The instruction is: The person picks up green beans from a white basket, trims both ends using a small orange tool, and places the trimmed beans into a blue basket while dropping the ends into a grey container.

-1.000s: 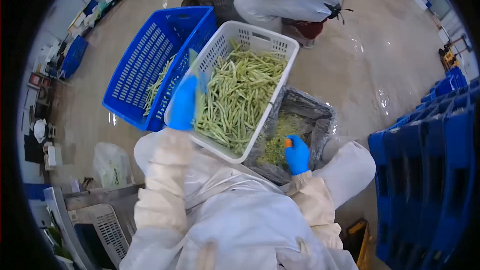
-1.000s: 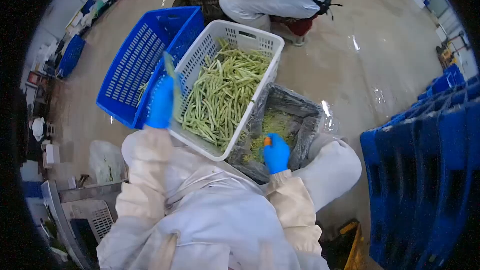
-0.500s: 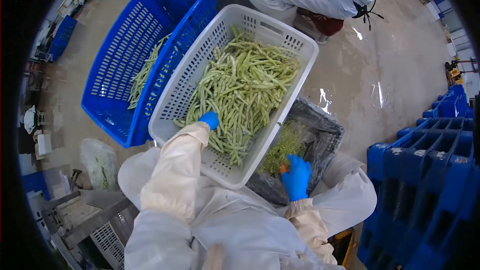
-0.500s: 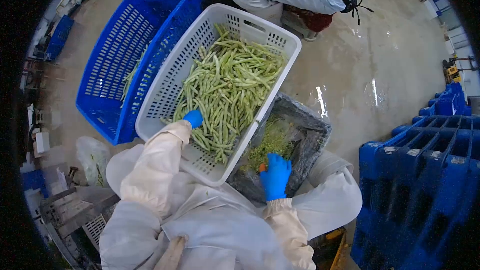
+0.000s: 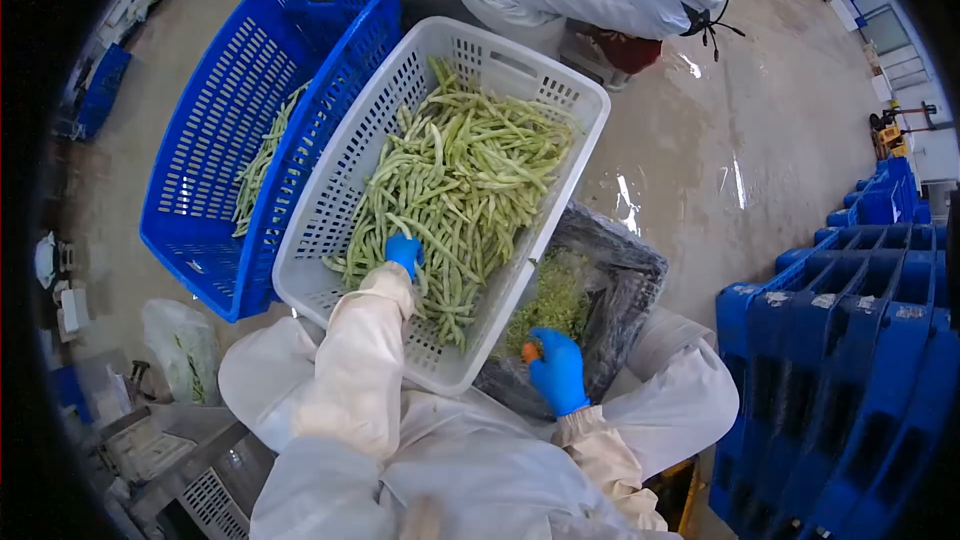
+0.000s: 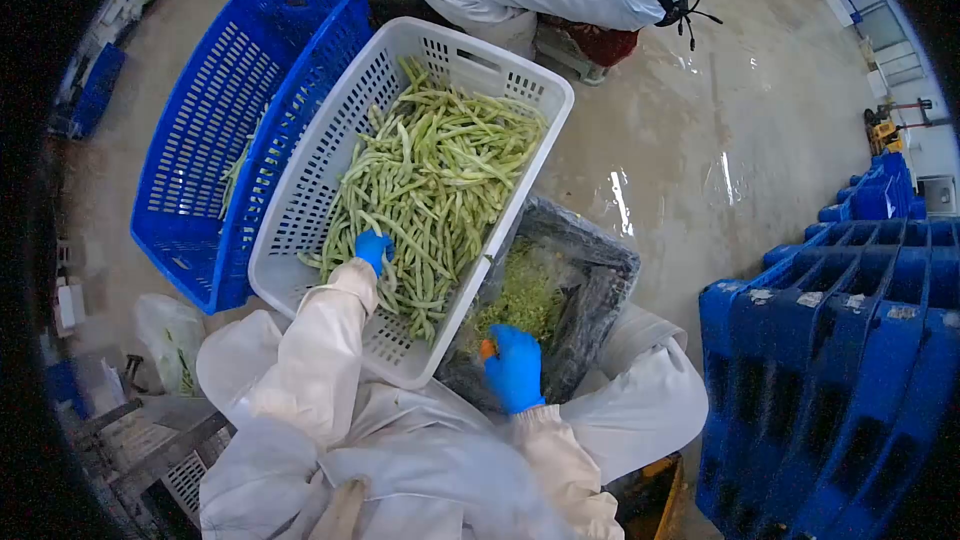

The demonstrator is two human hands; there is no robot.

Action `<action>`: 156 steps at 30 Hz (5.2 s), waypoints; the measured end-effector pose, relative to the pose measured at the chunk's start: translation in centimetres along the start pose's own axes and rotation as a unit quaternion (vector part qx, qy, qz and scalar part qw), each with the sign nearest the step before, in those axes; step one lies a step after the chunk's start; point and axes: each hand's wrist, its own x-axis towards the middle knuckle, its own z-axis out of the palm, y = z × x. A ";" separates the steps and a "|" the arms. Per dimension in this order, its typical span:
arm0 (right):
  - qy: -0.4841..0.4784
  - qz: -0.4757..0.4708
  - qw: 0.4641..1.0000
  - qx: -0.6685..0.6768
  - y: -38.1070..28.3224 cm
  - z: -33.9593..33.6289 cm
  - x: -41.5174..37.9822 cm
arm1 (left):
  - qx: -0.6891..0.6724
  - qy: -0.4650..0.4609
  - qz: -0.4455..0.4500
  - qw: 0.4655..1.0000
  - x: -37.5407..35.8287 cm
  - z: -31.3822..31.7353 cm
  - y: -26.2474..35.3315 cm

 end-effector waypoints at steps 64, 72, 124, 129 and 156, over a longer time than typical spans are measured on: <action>-0.159 0.209 0.520 0.813 -1.7 -1.6 -3.5 | -0.088 -0.193 0.386 0.898 -41.9 6.8 19.7; -0.129 0.186 0.600 0.767 -1.3 -2.1 -3.2 | 0.078 -0.257 0.539 0.799 -41.0 5.8 16.0; 0.009 0.114 0.964 -0.240 3.8 -3.3 -3.2 | 0.294 0.520 0.528 0.604 -26.0 -25.3 29.6; -0.028 0.046 0.968 -0.243 2.5 -3.2 -1.8 | 0.507 0.042 0.537 0.673 -13.1 -11.8 18.7; 0.060 -0.011 0.968 0.243 -3.0 -0.9 -0.8 | -0.325 -0.173 0.062 0.928 -21.6 1.7 17.8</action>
